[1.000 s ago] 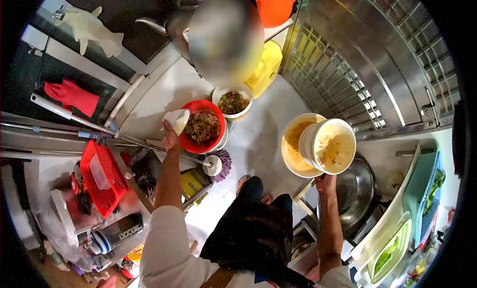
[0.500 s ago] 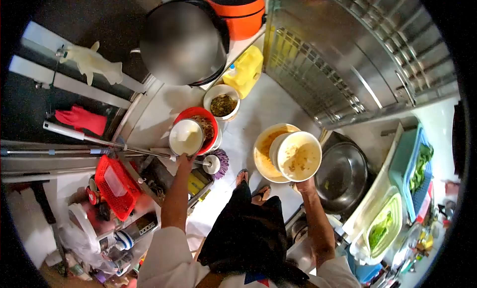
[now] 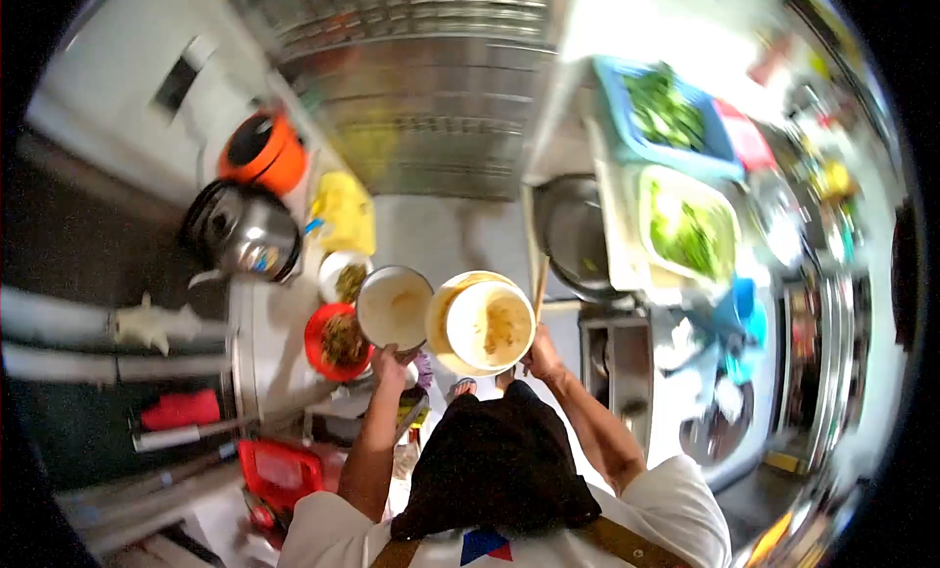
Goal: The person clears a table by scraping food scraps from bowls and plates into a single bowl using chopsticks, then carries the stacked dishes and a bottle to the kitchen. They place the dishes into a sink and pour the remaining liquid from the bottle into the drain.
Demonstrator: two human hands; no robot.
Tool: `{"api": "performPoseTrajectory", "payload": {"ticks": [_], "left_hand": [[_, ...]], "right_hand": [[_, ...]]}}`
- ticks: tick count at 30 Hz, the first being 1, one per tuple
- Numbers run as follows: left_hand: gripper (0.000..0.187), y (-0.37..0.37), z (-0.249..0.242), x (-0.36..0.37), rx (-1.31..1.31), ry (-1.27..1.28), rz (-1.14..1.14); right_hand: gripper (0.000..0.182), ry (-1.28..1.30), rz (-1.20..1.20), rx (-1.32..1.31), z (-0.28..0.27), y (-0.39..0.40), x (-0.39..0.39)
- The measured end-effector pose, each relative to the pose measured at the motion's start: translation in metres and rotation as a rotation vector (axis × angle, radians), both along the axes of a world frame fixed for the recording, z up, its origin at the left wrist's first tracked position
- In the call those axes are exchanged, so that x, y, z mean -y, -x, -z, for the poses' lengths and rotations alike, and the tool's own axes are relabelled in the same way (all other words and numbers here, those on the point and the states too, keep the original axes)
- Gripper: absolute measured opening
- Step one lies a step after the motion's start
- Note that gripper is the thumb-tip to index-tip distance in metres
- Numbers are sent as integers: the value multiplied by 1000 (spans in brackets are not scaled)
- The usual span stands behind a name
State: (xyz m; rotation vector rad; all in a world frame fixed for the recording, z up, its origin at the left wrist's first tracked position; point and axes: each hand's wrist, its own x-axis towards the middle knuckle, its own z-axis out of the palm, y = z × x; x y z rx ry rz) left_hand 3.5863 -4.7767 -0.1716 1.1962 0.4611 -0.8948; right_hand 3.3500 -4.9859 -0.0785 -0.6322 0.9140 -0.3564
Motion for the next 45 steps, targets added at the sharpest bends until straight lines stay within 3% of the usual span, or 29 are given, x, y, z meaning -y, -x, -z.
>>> {"api": "performPoseTrajectory", "payload": {"ticks": [2, 3, 4, 6, 8, 9, 10, 11, 12, 14, 15, 16, 18, 19, 23, 25, 30, 32, 34, 35, 40, 45], "left_hand": [[38, 6, -21, 1, 119, 66, 252], [32, 10, -25, 10, 54, -164, 208], [32, 15, -30, 7, 64, -154, 293], [31, 29, -42, 1, 368, 102, 585], [28, 59, -84, 5, 231, 105, 668], [27, 75, -99, 6, 236, 101, 738], [26, 89, -104, 5, 247, 96, 794], [27, 79, -67, 7, 311, 112, 852], [30, 95, -86, 6, 255, 79, 943], [33, 134, -84, 4, 272, 2, 948], [35, 152, -80, 3, 292, 51, 1002], [36, 168, -81, 5, 343, -57, 1141], [37, 201, -64, 14, 281, 110, 1323], [37, 222, -72, 16, 282, 99, 1367], [37, 349, -95, 11, 215, 106, 1567], [39, 420, -95, 14, 225, 115, 1670], [42, 572, -109, 13, 149, 83, 1789], [43, 632, -105, 23, 125, 199, 1869], [41, 693, -107, 31, 202, 87, 1881], [38, 721, -99, 38, 209, 91, 1874], [34, 859, -102, 81, 126, 163, 1871], [36, 970, -87, 141, 52, 204, 1794]], "right_hand": [[25, 28, 46, -26, 0, 32, -29], [26, 57, 114, -17, -5, 45, -47], [26, 66, 200, -17, -7, 58, -67], [27, 36, 288, -96, -10, 90, -99], [30, 26, 318, -51, -28, 127, -133], [28, 38, 445, -23, -28, 142, -154], [27, 54, 558, 9, -27, 156, -173], [26, 84, 556, -52, -19, 165, -184], [25, 40, 578, -69, -16, 181, -200], [24, 67, 702, -58, -41, 222, -233], [24, 59, 767, -1, -29, 243, -249], [24, 25, 843, -46, -40, 262, -264], [23, 24, 928, 10, -15, 302, -290], [22, 14, 1000, -8, -29, 319, -303], [23, -47, 1179, -209, -27, 422, -355], [23, 57, 1268, -163, -27, 475, -379], [23, -7, 1503, -207, -40, 587, -427], [19, -1, 1586, -179, -32, 632, -439], [20, 26, 1705, -119, -26, 673, -448], [23, 16, 1756, -137, -43, 692, -445], [24, 79, 1812, -143, -11, 806, -446], [27, 53, 1890, -201, -33, 912, -402]]}}
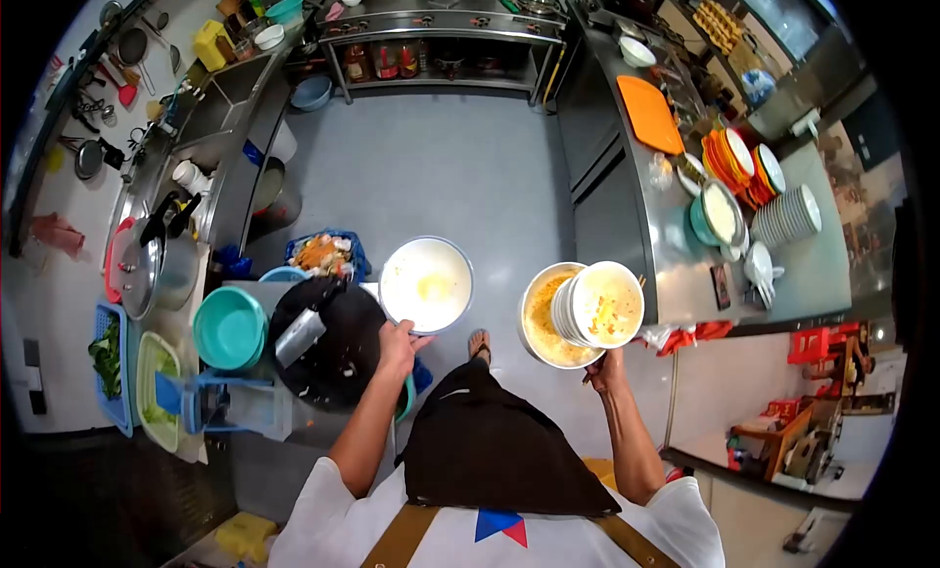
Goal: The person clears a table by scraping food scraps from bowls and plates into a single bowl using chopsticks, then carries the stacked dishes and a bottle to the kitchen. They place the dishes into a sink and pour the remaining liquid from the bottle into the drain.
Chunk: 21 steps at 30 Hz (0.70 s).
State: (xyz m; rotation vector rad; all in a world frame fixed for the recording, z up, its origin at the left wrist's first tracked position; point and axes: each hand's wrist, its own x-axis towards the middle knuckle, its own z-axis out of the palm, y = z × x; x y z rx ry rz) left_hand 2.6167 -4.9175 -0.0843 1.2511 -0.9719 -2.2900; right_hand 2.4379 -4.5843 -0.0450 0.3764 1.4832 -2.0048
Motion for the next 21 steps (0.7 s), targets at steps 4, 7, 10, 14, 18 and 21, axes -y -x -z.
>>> {"api": "performPoseTrajectory", "payload": {"ticks": [4, 7, 10, 14, 18, 21], "left_hand": [[35, 73, -4, 58, 79, 30, -114], [37, 107, -15, 101, -25, 97, -185], [38, 137, -27, 148, -11, 94, -284], [41, 165, -37, 217, -11, 108, -430], [45, 174, -51, 290, -39, 125, -578], [45, 162, -58, 341, 10, 86, -729]], "right_hand": [[29, 14, -27, -23, 5, 102, 39], [22, -31, -21, -12, -4, 172, 97], [21, -3, -135, -11, -2, 238, 156], [26, 54, -278, -27, 2, 314, 250], [45, 284, -335, -62, -18, 359, 376], [56, 263, -548, 11, -1, 402, 459]]}}
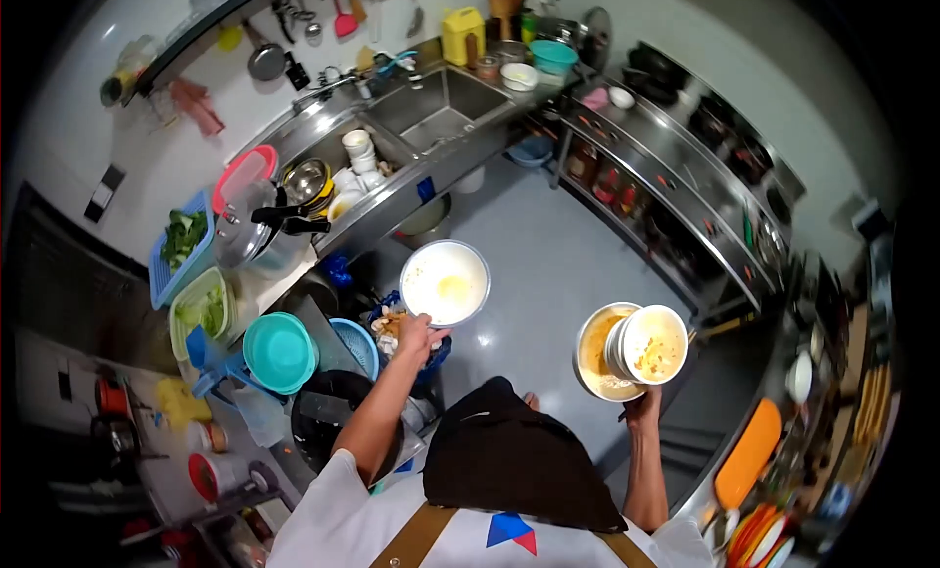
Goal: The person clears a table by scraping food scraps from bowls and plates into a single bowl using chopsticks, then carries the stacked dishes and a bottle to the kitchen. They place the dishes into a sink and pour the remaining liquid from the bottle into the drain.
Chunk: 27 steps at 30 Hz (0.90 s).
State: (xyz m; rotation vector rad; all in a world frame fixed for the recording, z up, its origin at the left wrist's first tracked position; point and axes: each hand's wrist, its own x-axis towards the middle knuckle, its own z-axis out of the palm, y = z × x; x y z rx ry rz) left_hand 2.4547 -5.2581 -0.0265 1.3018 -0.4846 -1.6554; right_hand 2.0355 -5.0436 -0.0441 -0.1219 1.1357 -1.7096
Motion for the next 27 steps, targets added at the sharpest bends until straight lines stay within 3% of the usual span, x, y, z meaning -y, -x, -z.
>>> {"api": "performPoseTrajectory", "payload": {"ticks": [1, 2, 4, 5, 13, 19, 21, 22, 23, 24, 25, 27], "left_hand": [[44, -5, -3, 18, -16, 25, -58], [43, -13, -4, 35, -31, 49, -116], [35, -30, -9, 98, 9, 89, -295], [35, -38, -6, 123, -13, 73, -348], [41, -120, -5, 339, -272, 67, -714], [41, -207, 14, 466, -302, 99, -986], [40, -231, 11, 492, -303, -112, -1166], [40, -291, 109, 516, -82, -58, -1031], [40, -325, 153, 531, 159, -12, -910], [40, -334, 144, 538, 389, 33, -819], [39, -334, 140, 546, -29, -124, -1111], [37, -327, 107, 554, -65, -183, -1225]], "right_hand": [[59, 14, -38, 7, -1, 5, 30], [43, -60, -41, -46, -18, -1, 65], [25, -118, -409, -79, 3, 35, 159], [17, -200, -265, -132, -29, 4, 199], [20, -48, -479, -82, -87, -68, 436], [22, 7, -714, -53, -76, -114, 584], [26, -5, -764, -68, -86, -140, 627], [26, -7, -780, -72, -89, -152, 650], [28, -7, -856, -67, -90, -162, 672], [29, -13, -933, -62, -89, -169, 692], [31, -5, -991, -66, -84, -177, 713], [30, -40, -1053, -75, -68, -196, 757]]}}
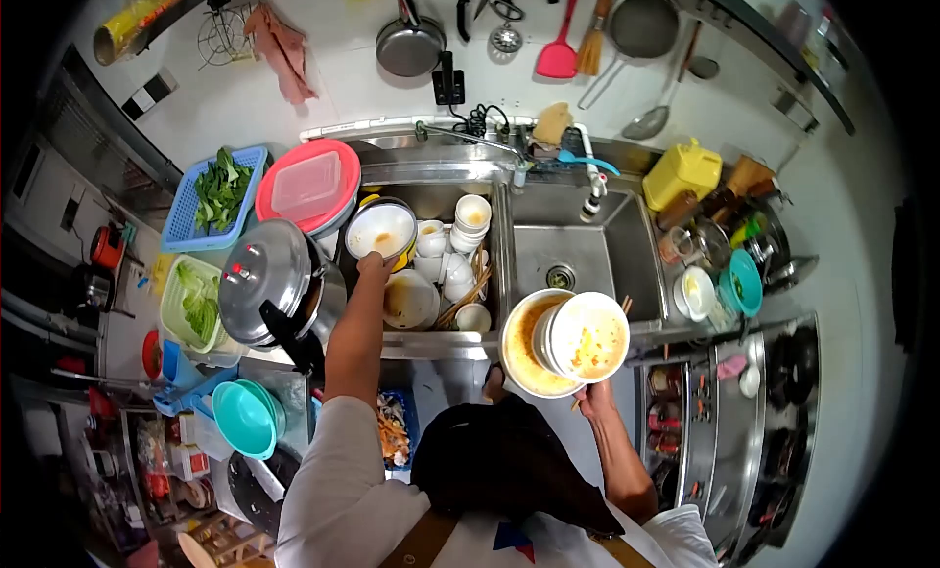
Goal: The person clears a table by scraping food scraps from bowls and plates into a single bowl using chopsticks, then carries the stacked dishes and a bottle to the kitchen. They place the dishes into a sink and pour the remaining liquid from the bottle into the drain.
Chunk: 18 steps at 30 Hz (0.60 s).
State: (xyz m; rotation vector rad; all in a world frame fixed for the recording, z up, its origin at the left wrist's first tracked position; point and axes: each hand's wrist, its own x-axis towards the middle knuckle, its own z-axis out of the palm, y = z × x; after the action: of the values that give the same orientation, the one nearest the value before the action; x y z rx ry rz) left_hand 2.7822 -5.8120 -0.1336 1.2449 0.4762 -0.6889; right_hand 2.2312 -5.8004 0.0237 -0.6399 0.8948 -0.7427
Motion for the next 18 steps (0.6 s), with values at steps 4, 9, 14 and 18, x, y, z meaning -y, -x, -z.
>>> {"api": "performPoseTrajectory", "payload": {"ticks": [4, 9, 14, 18], "left_hand": [[34, 1, -38, 14, -9, -107, -115], [52, -17, 37, -2, 379, -441, 149], [52, 61, -45, -26, 431, -166, 251], [66, 112, -154, -41, 74, 233, 522]], "right_hand": [[26, -43, -113, -108, -12, -55, 68], [19, -38, -375, -182, 4, -120, 126], [17, -145, -529, -134, 40, -189, 143], [11, -114, -697, -218, 66, -239, 143]]}}
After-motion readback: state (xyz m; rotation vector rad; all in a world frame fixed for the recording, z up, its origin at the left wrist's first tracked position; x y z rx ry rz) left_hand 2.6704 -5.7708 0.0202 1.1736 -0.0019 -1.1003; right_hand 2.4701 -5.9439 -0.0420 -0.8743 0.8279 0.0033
